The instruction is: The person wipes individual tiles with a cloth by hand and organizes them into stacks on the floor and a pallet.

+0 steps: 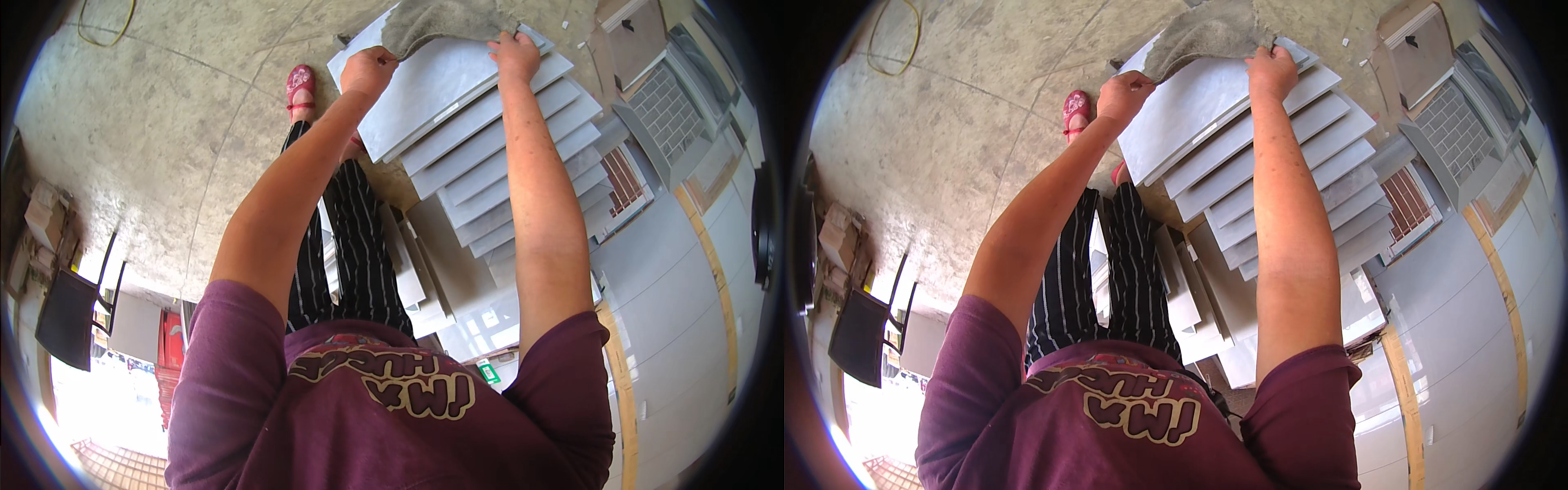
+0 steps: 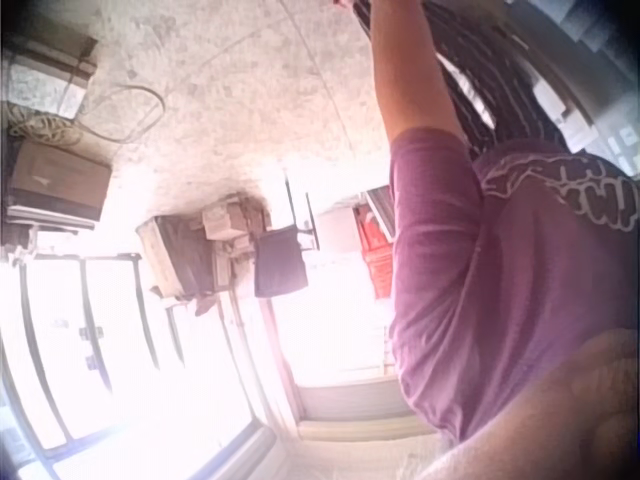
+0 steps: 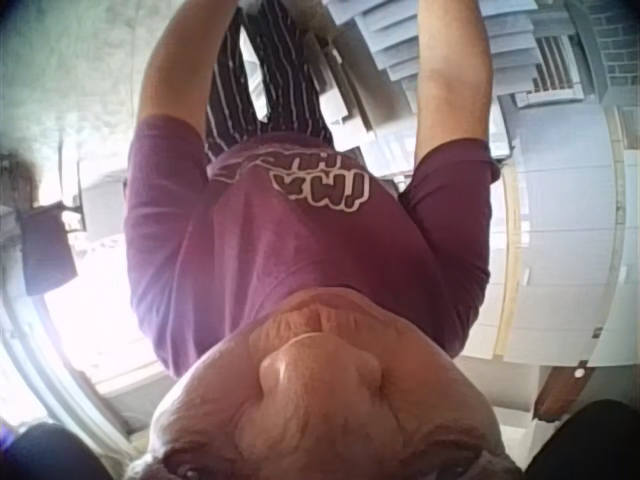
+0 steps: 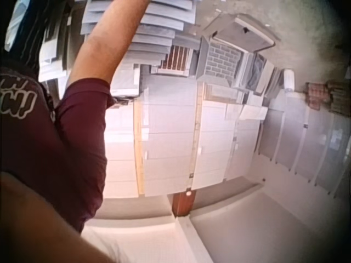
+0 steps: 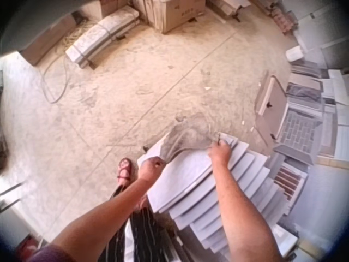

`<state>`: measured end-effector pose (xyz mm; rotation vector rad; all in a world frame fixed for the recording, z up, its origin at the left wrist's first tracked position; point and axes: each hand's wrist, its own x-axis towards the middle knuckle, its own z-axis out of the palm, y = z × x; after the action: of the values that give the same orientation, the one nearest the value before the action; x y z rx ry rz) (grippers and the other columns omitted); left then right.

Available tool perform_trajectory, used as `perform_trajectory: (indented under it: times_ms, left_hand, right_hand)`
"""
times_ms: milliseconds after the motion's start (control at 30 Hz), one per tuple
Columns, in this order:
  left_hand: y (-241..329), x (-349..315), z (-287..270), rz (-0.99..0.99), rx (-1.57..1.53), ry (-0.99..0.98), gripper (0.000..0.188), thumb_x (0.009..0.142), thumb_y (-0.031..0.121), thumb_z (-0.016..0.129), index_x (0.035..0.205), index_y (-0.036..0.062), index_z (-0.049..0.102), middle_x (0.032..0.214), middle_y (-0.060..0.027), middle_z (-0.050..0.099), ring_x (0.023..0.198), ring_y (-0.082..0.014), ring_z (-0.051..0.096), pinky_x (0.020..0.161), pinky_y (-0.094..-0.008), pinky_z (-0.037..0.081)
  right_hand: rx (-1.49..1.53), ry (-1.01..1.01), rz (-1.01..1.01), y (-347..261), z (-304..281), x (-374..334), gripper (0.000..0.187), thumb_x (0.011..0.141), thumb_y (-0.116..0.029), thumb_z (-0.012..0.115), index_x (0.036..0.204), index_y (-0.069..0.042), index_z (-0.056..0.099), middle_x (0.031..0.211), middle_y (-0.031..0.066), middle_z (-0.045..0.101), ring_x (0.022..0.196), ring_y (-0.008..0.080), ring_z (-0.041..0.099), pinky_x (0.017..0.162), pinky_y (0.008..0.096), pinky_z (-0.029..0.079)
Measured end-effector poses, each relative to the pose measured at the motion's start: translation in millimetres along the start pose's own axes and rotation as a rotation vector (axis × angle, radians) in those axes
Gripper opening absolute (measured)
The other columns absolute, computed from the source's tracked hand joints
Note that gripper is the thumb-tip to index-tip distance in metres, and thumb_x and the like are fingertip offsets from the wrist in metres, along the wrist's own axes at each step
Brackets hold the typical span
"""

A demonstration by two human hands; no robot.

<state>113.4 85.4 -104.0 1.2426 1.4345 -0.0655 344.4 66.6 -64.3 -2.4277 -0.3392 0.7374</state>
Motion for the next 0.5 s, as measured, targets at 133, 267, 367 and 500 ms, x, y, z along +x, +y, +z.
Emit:
perform_trajectory:
  times_ms: [133, 267, 367, 500]
  left_hand:
    - [-7.6, 4.2, 2.8, -0.039, 0.065, -0.031, 0.021, 0.074, 0.028, 0.067, 0.088, 0.0123, 0.069, 0.086, -0.0063, 0.068, 0.08, -0.0197, 0.064, 0.071, -0.0303, 0.05]
    - [-50.8, 0.0, 1.0, -0.03, 0.122, -0.024, 0.024, 0.074, 0.029, 0.066, 0.088, 0.0102, 0.069, 0.083, -0.0072, 0.068, 0.077, -0.0202, 0.065, 0.069, -0.0293, 0.049]
    - [-76.2, -20.0, -6.4, -0.016, 0.204, -0.029, 0.023, 0.074, 0.03, 0.066, 0.085, 0.0095, 0.068, 0.077, -0.0066, 0.067, 0.073, -0.0196, 0.064, 0.065, -0.03, 0.049]
    - [-95.2, -50.4, -14.5, 0.028, 0.175, -0.046, 0.021, 0.074, 0.025, 0.068, 0.081, 0.0061, 0.068, 0.073, -0.0069, 0.065, 0.07, -0.0184, 0.063, 0.064, -0.0301, 0.048]
  right_hand:
    - [-0.214, -0.111, 0.055, 12.4, 14.4, -7.1, 0.017, 0.082, -0.016, 0.055, 0.085, -0.001, 0.063, 0.079, 0.0143, 0.067, 0.066, 0.0237, 0.066, 0.061, 0.0344, 0.051]
    - [-0.62, -0.327, 0.021, 29.8, 38.7, -25.3, 0.016, 0.078, -0.018, 0.056, 0.085, -0.007, 0.065, 0.077, 0.01, 0.068, 0.081, 0.028, 0.065, 0.071, 0.0391, 0.05]
    - [-0.606, -0.437, 0.11, 28.0, 47.8, -56.9, 0.018, 0.078, -0.017, 0.055, 0.089, -0.007, 0.065, 0.077, 0.0092, 0.068, 0.082, 0.025, 0.066, 0.075, 0.0367, 0.05]
    - [-0.474, -0.491, 0.162, 24.4, 37.1, -80.3, 0.019, 0.082, -0.013, 0.049, 0.091, -0.002, 0.062, 0.072, 0.0114, 0.067, 0.067, 0.0207, 0.067, 0.065, 0.0331, 0.051]
